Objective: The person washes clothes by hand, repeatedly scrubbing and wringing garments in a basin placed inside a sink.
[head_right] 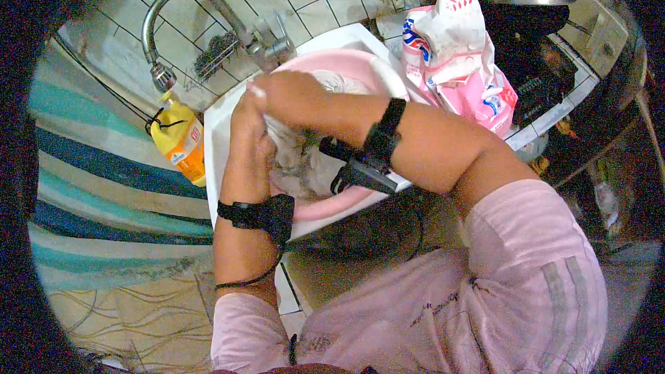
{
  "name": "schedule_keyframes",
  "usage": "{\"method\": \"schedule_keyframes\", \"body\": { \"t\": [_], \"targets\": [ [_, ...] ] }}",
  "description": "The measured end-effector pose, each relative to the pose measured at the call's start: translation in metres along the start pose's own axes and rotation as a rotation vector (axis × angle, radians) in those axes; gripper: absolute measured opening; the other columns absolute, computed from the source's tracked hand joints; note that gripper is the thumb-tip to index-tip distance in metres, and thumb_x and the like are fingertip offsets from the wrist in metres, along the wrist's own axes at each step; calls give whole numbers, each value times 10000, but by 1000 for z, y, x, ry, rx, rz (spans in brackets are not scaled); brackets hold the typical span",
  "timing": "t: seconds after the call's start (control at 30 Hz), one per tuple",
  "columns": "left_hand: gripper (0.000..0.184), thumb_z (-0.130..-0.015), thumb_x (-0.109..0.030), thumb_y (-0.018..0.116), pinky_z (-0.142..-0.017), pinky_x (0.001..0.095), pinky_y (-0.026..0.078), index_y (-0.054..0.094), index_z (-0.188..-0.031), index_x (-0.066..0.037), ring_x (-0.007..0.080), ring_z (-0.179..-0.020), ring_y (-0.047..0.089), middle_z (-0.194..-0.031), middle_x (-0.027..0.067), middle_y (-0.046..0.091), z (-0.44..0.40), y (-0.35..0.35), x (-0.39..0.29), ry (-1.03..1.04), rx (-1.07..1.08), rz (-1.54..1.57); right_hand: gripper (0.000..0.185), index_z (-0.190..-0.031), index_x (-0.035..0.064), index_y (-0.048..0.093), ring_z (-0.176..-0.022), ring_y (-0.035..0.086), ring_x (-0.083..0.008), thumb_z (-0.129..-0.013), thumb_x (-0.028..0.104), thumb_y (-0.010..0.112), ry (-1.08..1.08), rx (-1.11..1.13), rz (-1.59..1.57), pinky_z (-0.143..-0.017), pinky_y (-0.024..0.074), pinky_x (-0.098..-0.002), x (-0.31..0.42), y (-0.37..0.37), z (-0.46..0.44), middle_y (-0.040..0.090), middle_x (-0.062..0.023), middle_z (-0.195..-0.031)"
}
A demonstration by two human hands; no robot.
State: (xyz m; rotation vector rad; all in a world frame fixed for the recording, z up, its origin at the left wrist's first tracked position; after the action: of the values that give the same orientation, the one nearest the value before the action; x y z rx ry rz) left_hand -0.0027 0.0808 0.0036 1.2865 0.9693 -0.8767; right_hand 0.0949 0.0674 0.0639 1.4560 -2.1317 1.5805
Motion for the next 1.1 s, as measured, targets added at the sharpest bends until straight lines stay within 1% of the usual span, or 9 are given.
{"method": "schedule_keyframes", "body": {
  "t": [0.07, 0.17, 0.3, 0.33, 0.47, 0.63, 0.83, 0.97, 1.1],
  "targets": [
    [419, -991, -320, 304, -863, 408, 481, 465, -1195, 9, 275, -999, 587, -1107, 157, 575, 5, 20, 11, -175, 149, 68, 390, -1087, 28, 576, -889, 591, -404, -857, 328, 479, 123, 0, 41, -808, 454, -461, -24, 0, -7, 618, -248, -952],
    [434, -991, -330, 303, -868, 414, 486, 462, -1199, 15, 282, -1015, 582, -1122, 162, 571, 12, 32, 1, -147, 184, 83, 337, -894, -5, 574, -854, 575, -440, -884, 301, 432, 109, -243, -205, -768, 445, -493, -46, -11, -13, 608, -256, -910],
    [398, -978, -273, 381, -862, 426, 490, 453, -1227, 29, 281, -1019, 586, -1145, 162, 570, 12, 30, -3, -177, 265, 254, 365, -932, -28, 577, -898, 572, -434, -901, 299, 420, 119, -313, -331, -792, 446, -465, -67, -14, -20, 606, -265, -942],
    [398, -978, -273, 381, -862, 426, 490, 453, -1227, 29, 281, -1019, 586, -1145, 162, 570, 14, 29, -5, -180, 264, 252, 361, -981, -37, 576, -862, 587, -345, -909, 284, 428, 180, -336, -445, -785, 451, -409, -78, -12, -22, 624, -216, -933],
    [428, -834, -65, 590, -863, 386, 481, 468, -1235, 20, 253, -986, 604, -1135, 149, 586, 20, 24, -8, -117, 303, -136, 347, -1008, -31, 567, -803, 583, -209, -932, 275, 420, 262, -399, -715, -775, 457, -347, -105, -6, -27, 624, -118, -919],
    [509, -674, -33, 732, -828, 339, 471, 552, -1146, 21, 233, -939, 603, -1040, 138, 627, 11, 10, 14, -151, 381, -738, 334, -1010, 8, 555, -811, 602, -250, -956, 294, 391, 445, -360, -1281, -807, 476, -392, -113, 8, -26, 618, -125, -920],
    [342, -802, -146, 615, -791, 324, 468, 557, -1085, 36, 237, -897, 609, -975, 174, 640, 6, 6, -33, 345, 118, -1174, 349, -1034, 22, 567, -890, 622, -281, -971, 305, 372, 554, -208, -1791, -823, 496, -442, -90, 13, -20, 632, -141, -965],
    [303, -851, -173, 534, -781, 323, 468, 552, -1055, 52, 234, -897, 615, -972, 183, 639, 11, -3, -56, 368, -116, -936, 355, -1078, -33, 513, -909, 621, -305, -946, 287, 434, 422, -108, -1729, -833, 484, -484, -84, 13, -28, 630, -174, -982],
    [307, -827, -127, 510, -777, 403, 506, 544, -1089, 30, 279, -922, 622, -1041, 195, 610, 11, -7, -35, 102, -94, -179, 320, -1093, -25, 508, -940, 616, -304, -929, 249, 484, 471, -17, -1617, -846, 479, -484, -74, 15, -22, 623, -183, -1014]
  ]
}}
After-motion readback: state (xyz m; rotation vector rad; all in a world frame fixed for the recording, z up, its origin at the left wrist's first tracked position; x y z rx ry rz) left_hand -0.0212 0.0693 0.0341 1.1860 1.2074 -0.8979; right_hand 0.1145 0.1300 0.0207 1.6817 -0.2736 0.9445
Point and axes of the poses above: each hand's wrist, its own z-axis away from the middle knuckle, its own y-axis out of the palm, x = y × z, the point moved 8 cm from there along -z, towards the middle knuckle
